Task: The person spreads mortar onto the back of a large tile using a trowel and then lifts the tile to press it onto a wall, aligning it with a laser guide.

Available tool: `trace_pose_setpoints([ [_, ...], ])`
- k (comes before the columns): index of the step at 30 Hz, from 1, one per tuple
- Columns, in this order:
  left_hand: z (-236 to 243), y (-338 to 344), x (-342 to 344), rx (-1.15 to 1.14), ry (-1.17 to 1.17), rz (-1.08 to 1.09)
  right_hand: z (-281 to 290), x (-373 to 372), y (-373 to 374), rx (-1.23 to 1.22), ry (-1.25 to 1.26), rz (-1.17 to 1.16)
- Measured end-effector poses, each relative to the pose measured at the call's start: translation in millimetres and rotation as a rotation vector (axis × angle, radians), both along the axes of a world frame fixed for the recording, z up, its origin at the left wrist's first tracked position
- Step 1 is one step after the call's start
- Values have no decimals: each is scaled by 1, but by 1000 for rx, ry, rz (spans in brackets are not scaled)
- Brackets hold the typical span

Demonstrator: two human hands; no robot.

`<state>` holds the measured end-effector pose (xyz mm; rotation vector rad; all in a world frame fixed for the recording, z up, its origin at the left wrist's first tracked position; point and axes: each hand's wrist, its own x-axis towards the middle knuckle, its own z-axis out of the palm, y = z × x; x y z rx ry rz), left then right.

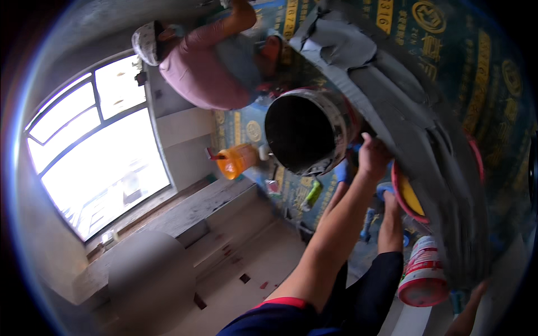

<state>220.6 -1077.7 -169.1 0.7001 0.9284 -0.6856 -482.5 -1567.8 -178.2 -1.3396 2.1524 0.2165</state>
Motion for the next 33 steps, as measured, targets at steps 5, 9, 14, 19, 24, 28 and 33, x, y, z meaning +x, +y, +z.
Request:
trace_pose_setpoints([
  [5, 2, -23, 24, 72, -125, 43, 26, 5, -52, -389, 187, 530],
  [9, 14, 17, 48, -114, -104, -13, 43, 98, 11, -35, 87, -163],
  [14, 4, 17, 56, -187, -37, -3, 71, 121, 57, 41, -49, -480],
  [19, 5, 13, 72, -96, -67, -27, 66, 108, 84, 199, -361, -596],
  [24, 19, -2, 72, -33, -79, -22, 58, 81, 87, 176, -483, -660],
  [28, 32, -20, 70, 41, -96, -25, 59, 49, 78, 247, -537, -587],
  [33, 44, -26, 72, 63, -120, -33, 71, 62, 103, 200, -593, -622],
])
